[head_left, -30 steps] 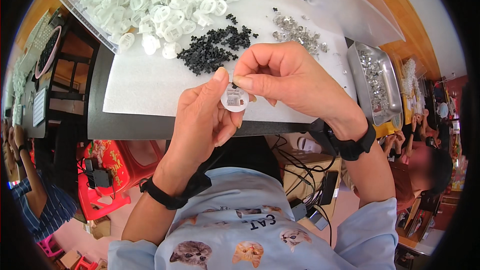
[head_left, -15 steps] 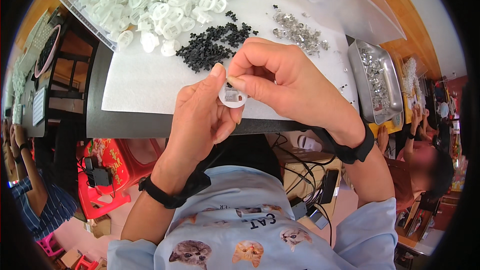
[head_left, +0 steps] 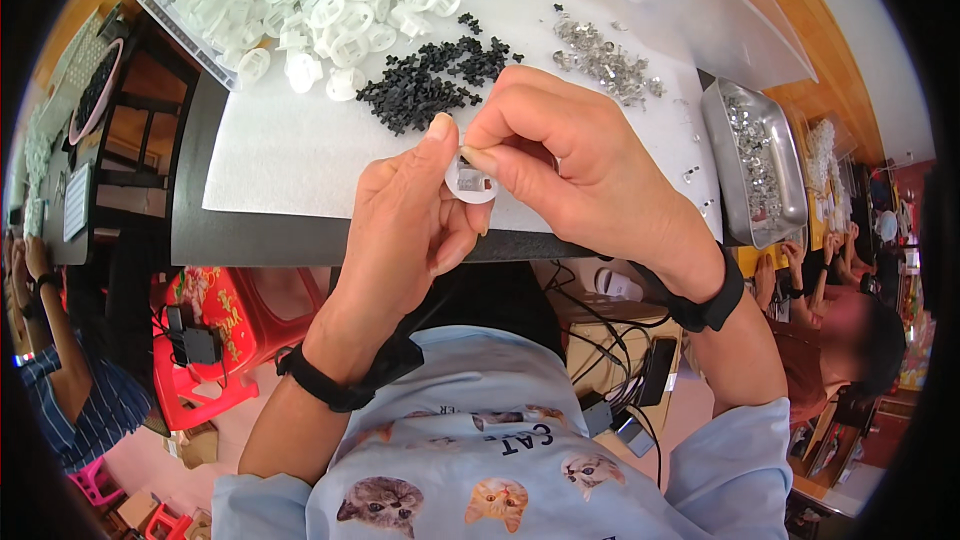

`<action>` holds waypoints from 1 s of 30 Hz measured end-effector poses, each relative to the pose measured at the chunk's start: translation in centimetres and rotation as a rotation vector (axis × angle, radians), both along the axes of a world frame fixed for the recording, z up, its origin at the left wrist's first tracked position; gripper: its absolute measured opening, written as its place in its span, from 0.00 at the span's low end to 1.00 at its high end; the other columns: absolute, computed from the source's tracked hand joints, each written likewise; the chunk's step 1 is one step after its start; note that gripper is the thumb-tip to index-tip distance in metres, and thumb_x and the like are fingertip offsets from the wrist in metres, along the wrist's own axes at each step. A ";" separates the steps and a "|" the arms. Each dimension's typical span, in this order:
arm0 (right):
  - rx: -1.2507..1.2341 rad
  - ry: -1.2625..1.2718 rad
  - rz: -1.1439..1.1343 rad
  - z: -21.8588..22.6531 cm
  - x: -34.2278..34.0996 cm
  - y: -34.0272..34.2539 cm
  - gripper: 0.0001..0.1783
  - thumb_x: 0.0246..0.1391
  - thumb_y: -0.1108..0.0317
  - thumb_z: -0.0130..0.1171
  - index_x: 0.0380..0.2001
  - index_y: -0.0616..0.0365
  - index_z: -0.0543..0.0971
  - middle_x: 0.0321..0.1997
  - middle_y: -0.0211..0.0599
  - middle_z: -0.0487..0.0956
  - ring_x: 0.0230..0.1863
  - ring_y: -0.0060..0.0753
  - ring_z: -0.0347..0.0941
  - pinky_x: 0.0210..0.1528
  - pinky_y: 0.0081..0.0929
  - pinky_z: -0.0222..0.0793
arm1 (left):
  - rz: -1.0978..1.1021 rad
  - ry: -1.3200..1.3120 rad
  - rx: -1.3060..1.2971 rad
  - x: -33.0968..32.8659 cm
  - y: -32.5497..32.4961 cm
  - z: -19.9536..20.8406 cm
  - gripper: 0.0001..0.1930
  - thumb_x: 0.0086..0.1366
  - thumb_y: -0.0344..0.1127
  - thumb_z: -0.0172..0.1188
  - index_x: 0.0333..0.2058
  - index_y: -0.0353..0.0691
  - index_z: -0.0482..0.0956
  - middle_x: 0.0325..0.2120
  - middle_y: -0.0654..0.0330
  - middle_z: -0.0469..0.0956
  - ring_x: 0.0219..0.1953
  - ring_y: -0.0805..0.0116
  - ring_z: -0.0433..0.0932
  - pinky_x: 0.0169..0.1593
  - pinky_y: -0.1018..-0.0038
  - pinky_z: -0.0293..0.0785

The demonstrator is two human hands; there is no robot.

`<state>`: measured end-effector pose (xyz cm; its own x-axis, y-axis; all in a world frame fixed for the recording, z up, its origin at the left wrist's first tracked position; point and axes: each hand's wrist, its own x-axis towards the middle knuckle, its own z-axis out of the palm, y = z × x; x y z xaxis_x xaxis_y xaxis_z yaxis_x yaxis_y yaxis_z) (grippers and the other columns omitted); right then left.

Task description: Manually assembling small plastic caps by inserting small black pins and silver metal components.

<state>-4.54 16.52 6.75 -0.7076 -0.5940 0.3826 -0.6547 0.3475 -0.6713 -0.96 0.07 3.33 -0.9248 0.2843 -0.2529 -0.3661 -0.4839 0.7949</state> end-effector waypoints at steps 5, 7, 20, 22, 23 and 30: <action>0.057 0.194 -0.034 -0.2 0.9 -0.4 0.06 0.46 0.81 0.57 0.27 0.59 0.72 0.25 0.35 0.67 0.23 0.34 0.63 0.27 0.24 0.61 | -0.013 0.024 0.001 0.0 -0.1 -0.1 0.25 0.72 0.50 0.43 0.24 0.36 0.74 0.14 0.60 0.70 0.09 0.79 0.58 0.12 0.82 0.48; 0.083 0.228 -0.045 -0.3 0.9 -0.4 0.07 0.45 0.82 0.56 0.27 0.59 0.72 0.25 0.36 0.67 0.23 0.36 0.63 0.27 0.25 0.61 | -0.010 0.015 -0.011 0.0 -0.1 0.0 0.25 0.72 0.50 0.43 0.23 0.36 0.74 0.14 0.60 0.70 0.09 0.80 0.58 0.12 0.81 0.48; -0.086 -0.173 -0.039 -0.3 0.5 0.0 0.05 0.50 0.78 0.55 0.25 0.61 0.69 0.24 0.37 0.67 0.24 0.36 0.65 0.28 0.26 0.64 | 0.006 0.056 -0.023 0.1 0.2 -0.5 0.24 0.72 0.48 0.40 0.27 0.33 0.73 0.14 0.62 0.70 0.08 0.82 0.55 0.11 0.84 0.47; -0.048 -0.061 -0.044 -0.5 0.5 -0.1 0.06 0.50 0.78 0.55 0.25 0.60 0.68 0.24 0.37 0.67 0.24 0.37 0.65 0.28 0.26 0.64 | 0.012 0.050 -0.024 0.1 0.3 -0.4 0.25 0.72 0.49 0.40 0.27 0.33 0.73 0.14 0.62 0.70 0.08 0.81 0.55 0.11 0.84 0.47; -0.024 0.042 -0.047 -0.7 0.5 -0.1 0.06 0.48 0.78 0.56 0.25 0.60 0.68 0.25 0.37 0.67 0.24 0.38 0.65 0.27 0.27 0.64 | 0.016 0.043 -0.025 0.1 0.3 -0.4 0.25 0.73 0.49 0.40 0.27 0.33 0.73 0.14 0.62 0.70 0.08 0.81 0.55 0.11 0.84 0.47; 0.116 0.363 -0.070 -1.1 1.0 -0.3 0.12 0.39 0.78 0.59 0.28 0.57 0.68 0.28 0.37 0.67 0.23 0.40 0.68 0.21 0.30 0.64 | 0.017 -0.002 0.012 0.1 0.1 -0.3 0.25 0.71 0.51 0.45 0.24 0.36 0.74 0.13 0.59 0.71 0.09 0.80 0.60 0.13 0.81 0.49</action>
